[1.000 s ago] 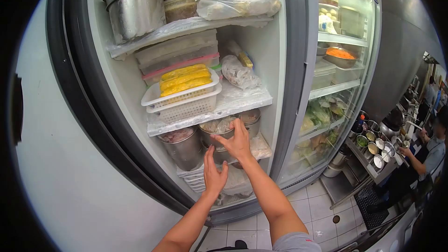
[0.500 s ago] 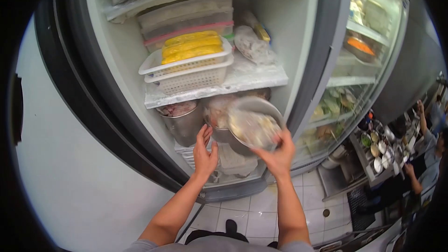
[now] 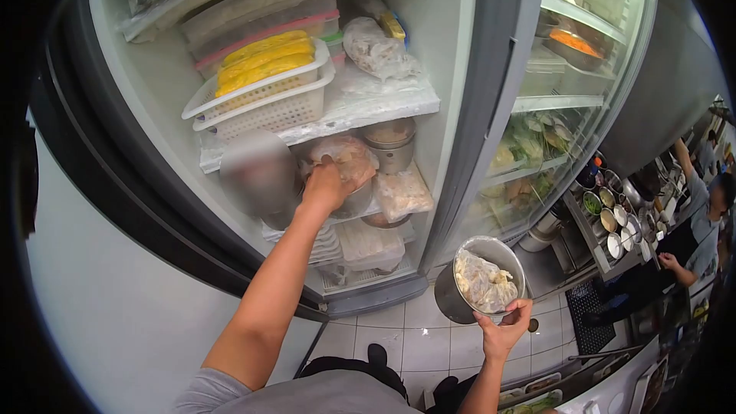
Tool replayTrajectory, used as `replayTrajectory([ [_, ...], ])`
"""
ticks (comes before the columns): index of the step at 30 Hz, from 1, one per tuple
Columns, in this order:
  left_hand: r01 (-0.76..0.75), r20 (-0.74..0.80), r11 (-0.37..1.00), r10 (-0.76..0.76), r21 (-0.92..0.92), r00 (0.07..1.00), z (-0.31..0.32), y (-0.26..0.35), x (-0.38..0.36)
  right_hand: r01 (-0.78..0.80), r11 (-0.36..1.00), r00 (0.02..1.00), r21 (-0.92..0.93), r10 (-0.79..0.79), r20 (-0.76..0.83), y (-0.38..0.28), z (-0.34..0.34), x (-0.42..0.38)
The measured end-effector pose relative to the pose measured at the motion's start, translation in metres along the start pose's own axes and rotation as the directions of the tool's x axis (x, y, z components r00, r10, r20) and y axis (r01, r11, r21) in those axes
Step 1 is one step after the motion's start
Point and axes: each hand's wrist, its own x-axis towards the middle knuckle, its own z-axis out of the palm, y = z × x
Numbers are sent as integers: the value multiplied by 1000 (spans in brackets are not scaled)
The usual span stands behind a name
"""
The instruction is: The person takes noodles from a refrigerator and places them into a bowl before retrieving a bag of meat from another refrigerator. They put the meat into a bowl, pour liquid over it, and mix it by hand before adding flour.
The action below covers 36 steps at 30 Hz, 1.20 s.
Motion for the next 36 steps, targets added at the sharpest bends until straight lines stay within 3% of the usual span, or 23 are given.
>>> replayTrajectory([
  [3, -7, -66, 1000, 6, -10, 998, 3, 9, 0, -15, 1000, 1000, -13, 15, 12, 10, 0, -1],
  [8, -267, -235, 952, 297, 151, 925, 8, 13, -11, 25, 1000, 997, -10, -24, 79, 9, 26, 11],
  [9, -309, -273, 932, 352, 190, 895, 9, 12, -15, 34, 999, 995, 1, -34, 94, 7, 32, 15],
  [10, -449, -422, 859, 512, 246, 749, 2, 11, -23, 55, 998, 992, 25, -57, 108, 6, 38, 20],
  [13, -603, -616, 742, 629, 293, 474, -31, 20, -30, 64, 994, 987, 91, -77, 144, -2, 66, 35],
  [15, -569, -634, 803, 534, 175, 559, -50, 27, -54, 77, 994, 984, 77, -88, 153, -5, 85, 44],
  [18, -483, -578, 875, 383, -21, 720, -38, -1, -106, 113, 984, 969, 137, -140, 204, -19, 125, 53],
  [20, -318, -455, 931, 207, -181, 866, -28, -31, -142, 113, 959, 956, 262, -177, 235, -24, 158, 59],
  [21, -198, -398, 918, 48, -345, 916, -18, -49, -158, 155, 958, 942, 240, -216, 256, -31, 175, 62],
  [22, -65, -311, 867, -107, -495, 944, -3, -71, -174, 194, 957, 927, 216, -252, 279, -38, 192, 65],
  [24, 98, -190, 778, -271, -621, 944, 31, -122, -206, 240, 948, 899, 209, -298, 320, -45, 229, 69],
  [25, 211, -5, 496, -398, -842, 917, 31, -132, -225, 270, 943, 893, 193, -320, 316, -44, 250, 71],
  [26, 301, 208, 144, -453, -943, 867, 30, -140, -242, 300, 937, 885, 176, -343, 316, -41, 268, 72],
  [27, 348, 415, -228, -426, -909, 804, 30, -149, -258, 343, 933, 873, 109, -360, 329, -41, 283, 76],
  [29, 417, 579, -437, -355, -797, 734, 40, -175, -299, 420, 907, 849, -23, -385, 361, -38, 307, 77],
  [30, 443, 650, -530, -305, -723, 696, 43, -186, -320, 368, 930, 873, 18, -352, 338, -33, 312, 77],
  [33, 449, 621, -519, -218, -727, 753, 46, -191, -374, 348, 935, 843, 65, -343, 415, -28, 305, 81],
  [34, 488, 626, -444, -246, -751, 740, 49, -195, -387, 323, 946, 843, -25, -276, 461, -32, 302, 82],
  [36, 579, 644, -282, -304, -765, 702, 48, -205, -418, 401, 916, 787, 11, -351, 507, -35, 297, 80],
])
